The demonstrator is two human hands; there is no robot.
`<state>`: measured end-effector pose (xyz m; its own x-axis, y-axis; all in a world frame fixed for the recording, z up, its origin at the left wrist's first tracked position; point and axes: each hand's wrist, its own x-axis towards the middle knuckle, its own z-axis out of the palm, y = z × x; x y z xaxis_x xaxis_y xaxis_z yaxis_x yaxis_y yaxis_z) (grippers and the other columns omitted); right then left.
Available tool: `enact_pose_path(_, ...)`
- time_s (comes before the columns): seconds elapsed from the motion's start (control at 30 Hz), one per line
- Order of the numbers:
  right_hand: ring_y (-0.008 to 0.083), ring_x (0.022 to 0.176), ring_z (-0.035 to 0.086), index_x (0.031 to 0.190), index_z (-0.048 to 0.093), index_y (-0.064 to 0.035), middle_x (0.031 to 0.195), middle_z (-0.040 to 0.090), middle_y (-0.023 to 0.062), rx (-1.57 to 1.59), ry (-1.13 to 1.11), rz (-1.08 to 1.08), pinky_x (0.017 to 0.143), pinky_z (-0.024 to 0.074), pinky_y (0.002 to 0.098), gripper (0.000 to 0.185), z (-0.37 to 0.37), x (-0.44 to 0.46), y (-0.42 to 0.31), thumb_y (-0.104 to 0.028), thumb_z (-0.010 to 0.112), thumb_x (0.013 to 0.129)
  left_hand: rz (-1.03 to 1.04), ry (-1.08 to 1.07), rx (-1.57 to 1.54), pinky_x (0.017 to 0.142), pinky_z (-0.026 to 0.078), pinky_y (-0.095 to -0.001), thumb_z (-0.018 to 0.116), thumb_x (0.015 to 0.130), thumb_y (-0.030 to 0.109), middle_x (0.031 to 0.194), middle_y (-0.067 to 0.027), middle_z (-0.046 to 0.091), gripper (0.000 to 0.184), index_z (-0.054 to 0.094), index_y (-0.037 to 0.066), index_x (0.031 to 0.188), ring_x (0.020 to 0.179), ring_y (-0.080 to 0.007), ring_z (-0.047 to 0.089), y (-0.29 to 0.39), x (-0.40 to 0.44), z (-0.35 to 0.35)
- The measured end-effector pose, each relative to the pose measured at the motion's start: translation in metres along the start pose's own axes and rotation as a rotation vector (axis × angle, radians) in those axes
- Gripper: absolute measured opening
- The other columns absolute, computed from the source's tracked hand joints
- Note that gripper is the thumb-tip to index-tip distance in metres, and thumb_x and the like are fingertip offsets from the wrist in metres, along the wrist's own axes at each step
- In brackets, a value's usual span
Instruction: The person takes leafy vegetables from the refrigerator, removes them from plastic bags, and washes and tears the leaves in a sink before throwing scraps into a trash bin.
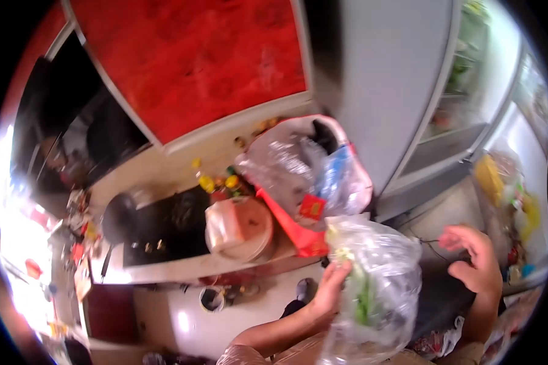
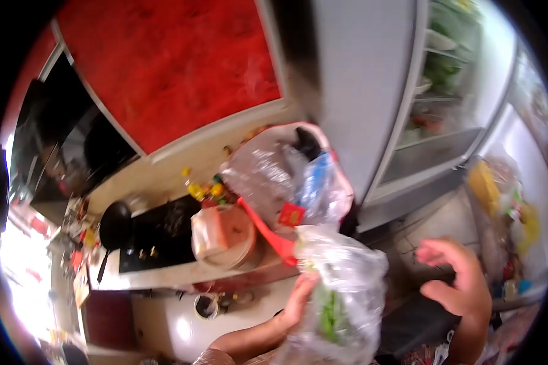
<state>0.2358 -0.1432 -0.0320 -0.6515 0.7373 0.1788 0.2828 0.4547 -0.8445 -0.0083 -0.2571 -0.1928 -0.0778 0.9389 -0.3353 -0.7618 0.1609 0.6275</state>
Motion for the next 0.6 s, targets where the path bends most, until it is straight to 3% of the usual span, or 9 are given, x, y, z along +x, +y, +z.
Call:
enact_pose_path(0.03, 0.0218, 0.086, 0.061, 0.121, 0.05, 0.0009, 0.098, 0.061, 0.0121, 0.148, 0.024, 0.092, 0.074, 0.0483, 0.0313, 0.051, 0.002, -0.006, 0.007, -0.015, 0.065, 0.076, 0.039, 0.123, -0.119, 0.091, 0.042, -0.0319, 0.057, 0.089, 0.032, 0.113, -0.006, 0.057, 0.044, 0.049, 0.005, 0.122, 0.106, -0.0175, 0.053, 0.007, -0.023, -0.012)
enact_pose_path(0.13, 0.0196, 0.08, 0.061, 0.12, 0.049, 0.0007, 0.096, 0.059, 0.0114, 0.295, 0.049, 0.234, 0.071, 0.049, 0.03, 0.043, 0.0, -0.01, 0.043, -0.015, 0.058, 0.081, 0.526, 0.088, 0.168, 0.09, 0.043, -0.0349, 0.054, 0.089, 0.035, 0.114, -0.0085, 0.056, 0.045, 0.048, 0.007, 0.124, 0.105, -0.0211, 0.054, 0.025, -0.071, -0.091)
enact_pose_path(0.33, 0.0149, 0.07, 0.057, 0.114, 0.051, -0.0007, 0.093, 0.057, 0.0095, 0.431, 0.088, 0.255, 0.063, 0.0465, 0.0265, 0.031, -0.006, 0.017, 0.086, -0.024, 0.048, 0.095, 0.927, 0.346, 0.255, 0.089, 0.045, -0.041, 0.049, 0.088, 0.043, 0.115, -0.0099, 0.055, 0.05, 0.045, 0.011, 0.127, 0.103, -0.0253, 0.055, 0.089, -0.122, -0.238)
enact_pose_path(0.47, 0.0148, 0.07, 0.056, 0.115, 0.051, -0.0027, 0.092, 0.056, 0.0084, 0.468, 0.083, 0.301, 0.064, 0.0455, 0.0276, 0.03, 0.004, 0.034, 0.094, -0.025, 0.046, 0.096, 0.956, 0.483, 0.165, 0.088, 0.046, -0.0451, 0.046, 0.088, 0.048, 0.115, -0.0108, 0.055, 0.054, 0.043, 0.014, 0.13, 0.102, -0.0281, 0.055, 0.146, -0.097, -0.353)
enact_pose_path(0.53, 0.0147, 0.071, 0.056, 0.115, 0.051, -0.0029, 0.093, 0.055, 0.0077, 0.478, 0.069, 0.335, 0.065, 0.0455, 0.0274, 0.03, 0.01, 0.039, 0.098, -0.025, 0.046, 0.096, 0.864, 0.646, 0.032, 0.099, 0.036, -0.0502, 0.046, 0.085, 0.055, 0.13, -0.0125, 0.046, 0.063, 0.04, 0.015, 0.133, 0.119, -0.0291, 0.046, 0.162, -0.079, -0.406)
enact_pose_path(0.57, 0.0147, 0.071, 0.056, 0.115, 0.051, -0.0029, 0.093, 0.055, 0.0077, 0.477, 0.064, 0.34, 0.065, 0.0455, 0.0274, 0.03, 0.012, 0.041, 0.1, -0.025, 0.046, 0.096, 0.733, 0.679, -0.061, 0.101, 0.032, -0.0526, 0.046, 0.083, 0.06, 0.136, -0.0117, 0.039, 0.07, 0.036, 0.016, 0.137, 0.124, -0.0304, 0.04, 0.164, -0.075, -0.415)
enact_pose_path(0.6, 0.0146, 0.071, 0.056, 0.116, 0.051, -0.0033, 0.093, 0.056, 0.0072, 0.49, 0.083, 0.356, 0.064, 0.0454, 0.0273, 0.03, 0.013, 0.041, 0.102, -0.025, 0.046, 0.096, 0.57, 0.862, -0.151, 0.102, 0.027, -0.0555, 0.045, 0.081, 0.066, 0.143, -0.0085, 0.028, 0.079, 0.028, 0.018, 0.141, 0.128, -0.0322, 0.032, 0.163, -0.071, -0.414)
